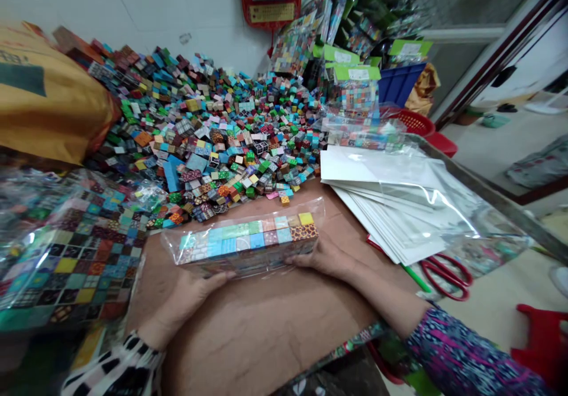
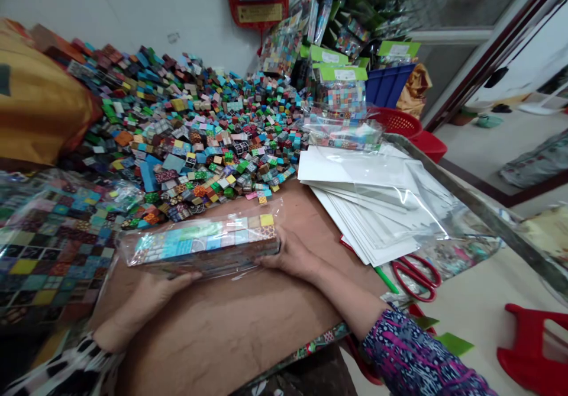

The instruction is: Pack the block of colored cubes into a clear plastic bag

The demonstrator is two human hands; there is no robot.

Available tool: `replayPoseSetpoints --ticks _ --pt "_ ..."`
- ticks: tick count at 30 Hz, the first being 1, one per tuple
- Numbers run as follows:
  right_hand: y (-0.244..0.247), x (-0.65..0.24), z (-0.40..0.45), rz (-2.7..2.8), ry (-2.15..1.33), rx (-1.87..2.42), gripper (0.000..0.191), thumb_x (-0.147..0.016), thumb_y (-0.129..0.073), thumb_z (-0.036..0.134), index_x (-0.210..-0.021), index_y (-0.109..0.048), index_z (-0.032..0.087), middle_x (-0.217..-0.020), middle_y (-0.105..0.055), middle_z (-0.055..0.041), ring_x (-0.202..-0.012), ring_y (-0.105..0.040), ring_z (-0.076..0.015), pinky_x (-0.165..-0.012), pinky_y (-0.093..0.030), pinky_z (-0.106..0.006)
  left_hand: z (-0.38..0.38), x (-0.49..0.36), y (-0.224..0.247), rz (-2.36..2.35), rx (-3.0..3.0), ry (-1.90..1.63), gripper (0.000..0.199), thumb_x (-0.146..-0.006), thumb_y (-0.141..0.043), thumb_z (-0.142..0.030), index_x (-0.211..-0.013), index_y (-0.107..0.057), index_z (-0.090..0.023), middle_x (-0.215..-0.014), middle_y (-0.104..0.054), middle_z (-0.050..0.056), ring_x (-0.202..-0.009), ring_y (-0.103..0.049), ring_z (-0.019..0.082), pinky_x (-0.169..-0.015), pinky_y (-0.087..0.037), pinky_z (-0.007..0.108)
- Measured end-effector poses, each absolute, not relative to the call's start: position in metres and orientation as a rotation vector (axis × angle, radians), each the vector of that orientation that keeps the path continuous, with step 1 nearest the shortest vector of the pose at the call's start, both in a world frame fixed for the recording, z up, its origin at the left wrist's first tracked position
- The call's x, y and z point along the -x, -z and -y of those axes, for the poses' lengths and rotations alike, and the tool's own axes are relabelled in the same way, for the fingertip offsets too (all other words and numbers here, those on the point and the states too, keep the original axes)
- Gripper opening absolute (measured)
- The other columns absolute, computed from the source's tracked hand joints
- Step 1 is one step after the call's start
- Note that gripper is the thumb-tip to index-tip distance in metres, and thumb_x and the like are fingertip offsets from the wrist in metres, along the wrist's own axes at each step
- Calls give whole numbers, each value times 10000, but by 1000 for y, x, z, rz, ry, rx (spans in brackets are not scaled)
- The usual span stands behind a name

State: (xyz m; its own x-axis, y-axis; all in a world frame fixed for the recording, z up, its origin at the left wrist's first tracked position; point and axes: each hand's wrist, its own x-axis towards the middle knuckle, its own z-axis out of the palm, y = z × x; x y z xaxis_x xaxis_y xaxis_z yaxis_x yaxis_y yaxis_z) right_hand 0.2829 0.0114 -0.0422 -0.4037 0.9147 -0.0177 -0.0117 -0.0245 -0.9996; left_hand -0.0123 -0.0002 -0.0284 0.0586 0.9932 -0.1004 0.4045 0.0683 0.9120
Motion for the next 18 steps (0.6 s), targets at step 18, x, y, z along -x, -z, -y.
replayPoseSetpoints --ticks 18 --pt "37 -302 -5 1907 -1137 1067 487 -785 -725 355 -1237 -592 231 -1335 -597 -88 -1233 -536 -309 -1082 -382 -548 20 21 33 -1608 -1706 -865 350 -685 -745 -446 -929 -740 -194 -1006 -753 105 -955 -662 314 -912 -488 444"
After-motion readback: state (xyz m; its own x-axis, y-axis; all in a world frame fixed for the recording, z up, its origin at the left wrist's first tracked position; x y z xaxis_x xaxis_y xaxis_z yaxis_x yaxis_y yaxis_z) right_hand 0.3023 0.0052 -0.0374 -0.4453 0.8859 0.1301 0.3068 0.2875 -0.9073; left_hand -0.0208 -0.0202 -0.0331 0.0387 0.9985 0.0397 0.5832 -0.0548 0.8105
